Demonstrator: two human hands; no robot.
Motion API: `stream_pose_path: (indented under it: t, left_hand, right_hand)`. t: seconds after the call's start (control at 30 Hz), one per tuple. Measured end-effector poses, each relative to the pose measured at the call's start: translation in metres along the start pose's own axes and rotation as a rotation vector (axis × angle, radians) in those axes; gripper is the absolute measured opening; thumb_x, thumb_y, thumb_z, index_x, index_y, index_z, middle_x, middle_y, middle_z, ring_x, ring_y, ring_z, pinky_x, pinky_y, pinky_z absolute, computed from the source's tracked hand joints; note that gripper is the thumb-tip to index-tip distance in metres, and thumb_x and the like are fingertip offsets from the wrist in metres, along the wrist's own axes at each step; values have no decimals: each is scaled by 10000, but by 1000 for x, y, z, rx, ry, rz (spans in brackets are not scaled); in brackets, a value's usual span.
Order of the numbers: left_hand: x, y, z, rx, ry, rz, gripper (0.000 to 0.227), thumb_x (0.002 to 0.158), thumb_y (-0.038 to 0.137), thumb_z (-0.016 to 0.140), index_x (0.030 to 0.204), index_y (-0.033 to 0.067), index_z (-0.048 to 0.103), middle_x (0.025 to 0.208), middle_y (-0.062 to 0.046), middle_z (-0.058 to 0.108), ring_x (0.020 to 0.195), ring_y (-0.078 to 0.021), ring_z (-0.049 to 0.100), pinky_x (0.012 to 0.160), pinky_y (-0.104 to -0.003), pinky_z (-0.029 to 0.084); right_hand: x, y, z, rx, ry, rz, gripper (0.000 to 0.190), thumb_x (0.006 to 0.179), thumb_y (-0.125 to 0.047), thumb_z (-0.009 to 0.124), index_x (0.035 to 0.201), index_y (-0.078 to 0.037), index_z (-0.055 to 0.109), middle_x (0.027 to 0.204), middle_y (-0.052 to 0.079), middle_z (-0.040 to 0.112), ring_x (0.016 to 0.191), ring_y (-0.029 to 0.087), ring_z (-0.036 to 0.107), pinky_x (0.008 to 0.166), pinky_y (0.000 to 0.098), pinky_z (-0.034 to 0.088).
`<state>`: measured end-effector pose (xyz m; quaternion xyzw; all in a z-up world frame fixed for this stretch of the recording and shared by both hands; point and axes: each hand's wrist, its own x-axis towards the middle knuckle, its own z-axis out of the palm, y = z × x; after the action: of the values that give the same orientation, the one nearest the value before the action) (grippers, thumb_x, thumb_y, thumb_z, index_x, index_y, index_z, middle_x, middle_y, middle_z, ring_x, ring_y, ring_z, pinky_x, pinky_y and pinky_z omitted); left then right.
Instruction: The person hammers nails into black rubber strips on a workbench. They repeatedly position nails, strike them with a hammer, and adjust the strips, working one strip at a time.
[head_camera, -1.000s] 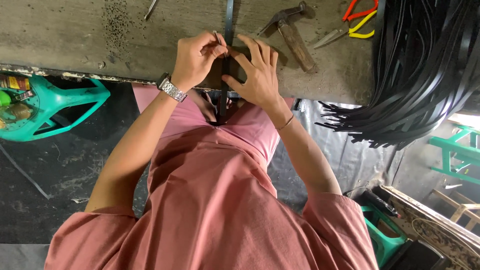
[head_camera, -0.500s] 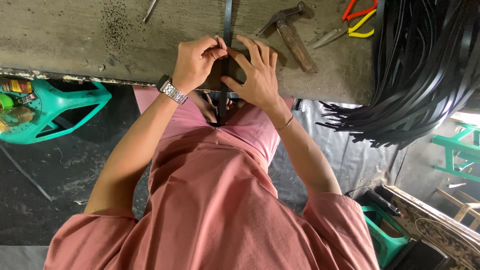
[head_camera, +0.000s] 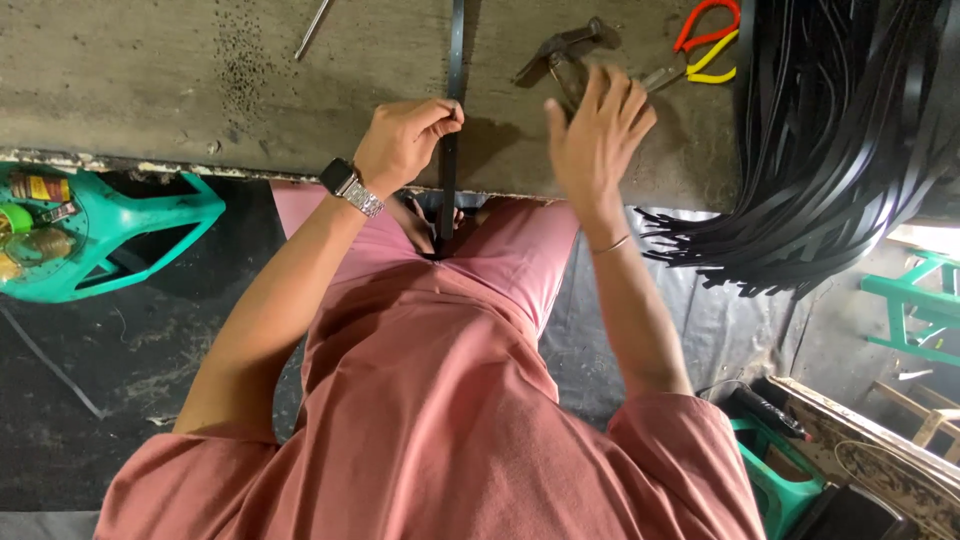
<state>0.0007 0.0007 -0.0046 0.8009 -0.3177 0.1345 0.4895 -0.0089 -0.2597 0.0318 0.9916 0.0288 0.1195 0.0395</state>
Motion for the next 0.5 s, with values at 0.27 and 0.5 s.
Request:
stream_pose_path:
  t: [0.27, 0.5]
  left_hand:
    - [-2, 0, 3, 34, -3, 41, 70, 950, -57, 765, 992, -7, 741, 982, -115, 790, 815, -217, 774, 682, -304, 654]
    - [-6, -9, 10, 89, -24, 73, 38, 981, 8, 771, 991, 4, 734, 868, -93, 771, 687, -164, 709, 574, -255, 598]
  right_hand:
    - [-3, 6, -63, 689, -312, 240, 394, 1043, -422, 513, 967, -36, 535, 760, 104, 622, 651, 286, 569, 588, 440, 417]
    - [-36, -32, -92, 911, -251, -116, 262, 1097, -298, 422, 1070, -37, 419, 669, 4, 434, 437, 121, 350, 369, 309, 293]
